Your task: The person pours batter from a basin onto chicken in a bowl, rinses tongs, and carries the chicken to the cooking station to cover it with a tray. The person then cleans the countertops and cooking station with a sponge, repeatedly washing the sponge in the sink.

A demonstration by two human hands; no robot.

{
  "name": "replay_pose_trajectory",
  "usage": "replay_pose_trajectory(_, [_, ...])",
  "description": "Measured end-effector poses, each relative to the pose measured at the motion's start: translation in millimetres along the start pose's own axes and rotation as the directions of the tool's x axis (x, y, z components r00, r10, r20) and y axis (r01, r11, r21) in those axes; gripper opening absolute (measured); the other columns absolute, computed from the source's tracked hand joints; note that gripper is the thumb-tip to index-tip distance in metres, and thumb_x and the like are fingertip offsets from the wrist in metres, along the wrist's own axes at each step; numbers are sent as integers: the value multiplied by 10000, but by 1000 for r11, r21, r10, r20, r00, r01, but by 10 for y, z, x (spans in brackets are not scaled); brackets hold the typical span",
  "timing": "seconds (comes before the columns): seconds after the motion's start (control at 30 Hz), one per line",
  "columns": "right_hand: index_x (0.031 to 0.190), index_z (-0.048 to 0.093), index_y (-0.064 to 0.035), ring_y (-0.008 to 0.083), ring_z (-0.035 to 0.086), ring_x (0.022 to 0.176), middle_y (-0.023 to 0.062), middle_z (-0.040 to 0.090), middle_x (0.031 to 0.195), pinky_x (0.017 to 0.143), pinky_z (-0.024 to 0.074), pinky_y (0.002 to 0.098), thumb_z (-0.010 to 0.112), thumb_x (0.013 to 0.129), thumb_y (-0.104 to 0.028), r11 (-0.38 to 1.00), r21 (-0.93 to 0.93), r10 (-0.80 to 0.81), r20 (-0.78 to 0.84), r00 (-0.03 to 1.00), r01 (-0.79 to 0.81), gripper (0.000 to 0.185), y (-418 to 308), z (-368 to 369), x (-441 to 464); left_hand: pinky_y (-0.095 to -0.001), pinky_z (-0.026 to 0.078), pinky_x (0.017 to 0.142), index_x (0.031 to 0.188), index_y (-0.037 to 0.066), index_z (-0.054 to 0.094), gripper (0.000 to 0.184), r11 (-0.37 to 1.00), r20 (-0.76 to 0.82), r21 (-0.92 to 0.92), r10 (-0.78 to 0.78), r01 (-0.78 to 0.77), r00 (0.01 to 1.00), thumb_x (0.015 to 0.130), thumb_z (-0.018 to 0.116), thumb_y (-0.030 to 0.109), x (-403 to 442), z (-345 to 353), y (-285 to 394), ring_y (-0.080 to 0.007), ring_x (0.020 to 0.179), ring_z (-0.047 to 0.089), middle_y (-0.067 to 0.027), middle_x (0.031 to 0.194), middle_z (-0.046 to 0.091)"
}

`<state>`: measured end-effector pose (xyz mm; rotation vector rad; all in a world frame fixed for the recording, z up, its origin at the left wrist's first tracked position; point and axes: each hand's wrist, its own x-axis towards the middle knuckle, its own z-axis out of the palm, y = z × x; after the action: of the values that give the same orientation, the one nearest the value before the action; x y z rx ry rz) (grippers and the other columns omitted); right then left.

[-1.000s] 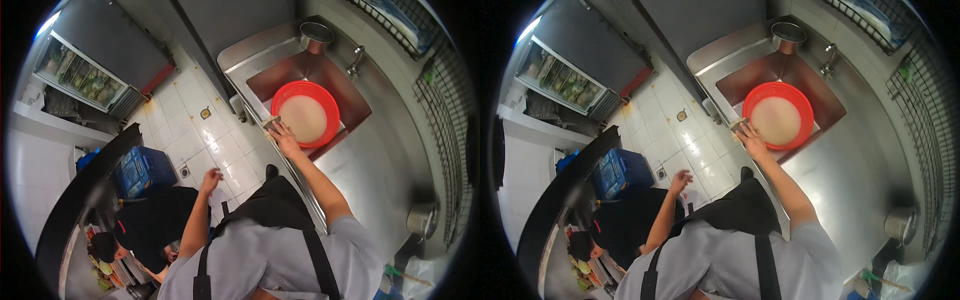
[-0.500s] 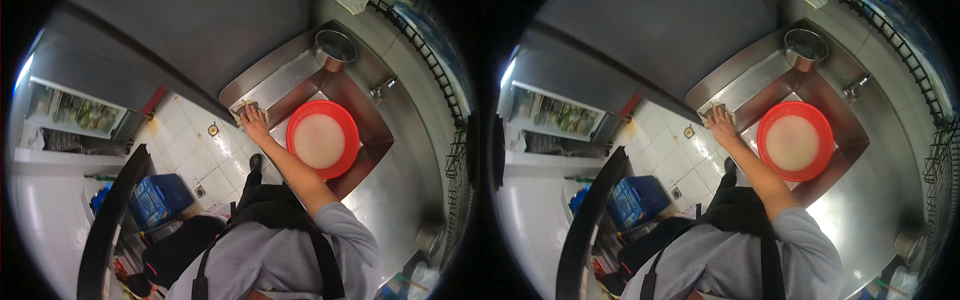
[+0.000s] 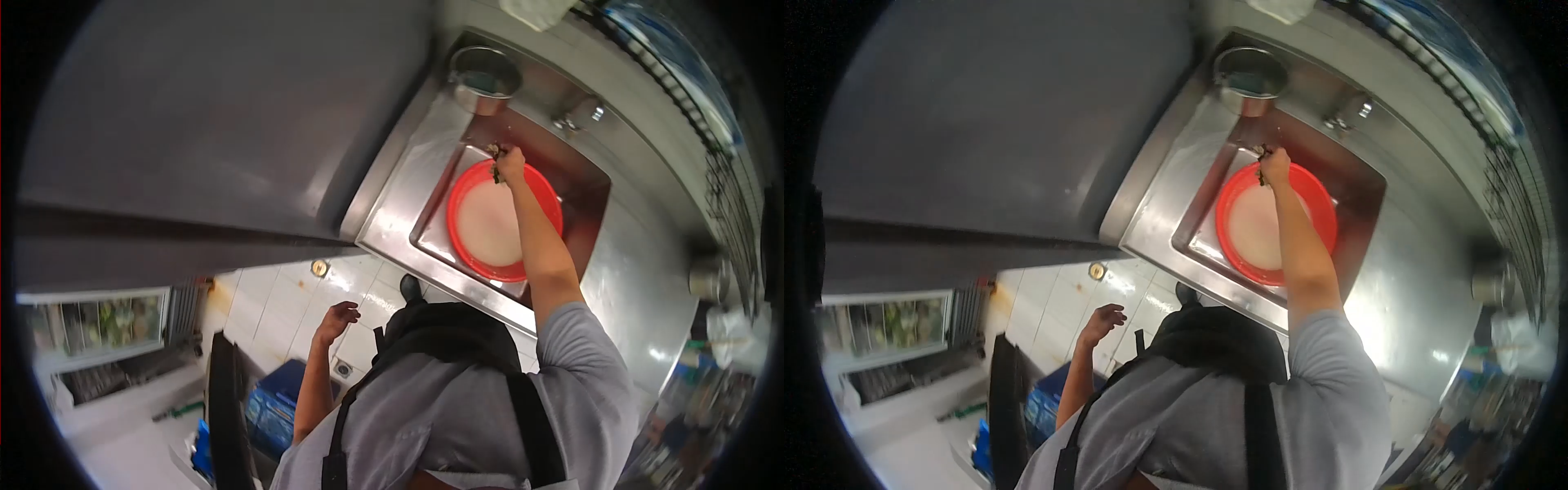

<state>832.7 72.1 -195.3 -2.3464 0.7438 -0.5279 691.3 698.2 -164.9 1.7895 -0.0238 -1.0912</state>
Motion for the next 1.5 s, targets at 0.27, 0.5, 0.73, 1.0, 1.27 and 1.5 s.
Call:
replay_pose_trajectory(0.27, [1199,604,66,178,682,868,109,687,1011,743,572,318,506,977,-56,442,743,431,316,845,-503,272,699,-2242,-1876,-295,521,825,1165,-33,602,294,953,374,108,226,-284,900,949,606,167,578,686,1706,-160,873,676,-93,896,702])
replay_pose_trajectory(0.5, [1327,474,79,285,686,954,214,628,1172,839,593,379,453,1001,-188,62,930,384,312,869,-361,422,863,-3115,-2612,-313,526,857,1233,-35,583,384,783,425,303,398,-542,813,919,655,175,1598,1988,2813,-174,966,655,-113,1069,690])
replay_pose_trajectory(0.73, [1357,445,67,306,660,1038,206,605,1226,918,556,424,501,997,-333,-85,919,260,394,882,-385,541,997,-3103,-2749,-437,428,1049,1335,-21,496,528,304,408,623,660,-721,631,837,628,93,2865,3804,4559,-393,1250,513,-255,1309,556])
replay_pose_trajectory(1.0, [1254,545,71,237,691,983,147,679,1119,884,574,349,567,957,-72,-27,829,477,502,721,-559,330,1265,-3037,-2864,-473,437,1022,1307,3,500,507,133,374,784,679,-607,632,804,561,-7,3585,4481,5050,-396,1193,543,-211,1265,580])
replay_pose_trajectory(1.27, [1192,596,78,194,679,912,122,692,1043,803,572,333,711,805,20,313,761,352,463,813,-568,407,1355,-2572,-1753,-397,500,922,1242,-6,601,459,441,387,656,500,-612,775,828,684,174,3671,3981,4359,-336,1042,657,-223,1063,687])
replay_pose_trajectory(1.5, [1001,680,-1,232,688,841,188,702,921,758,527,373,764,719,-173,987,123,105,29,994,-108,341,854,-1904,272,-338,539,723,1265,10,567,419,709,14,291,668,-642,744,899,658,193,2791,3680,4435,-227,757,664,-127,898,686])
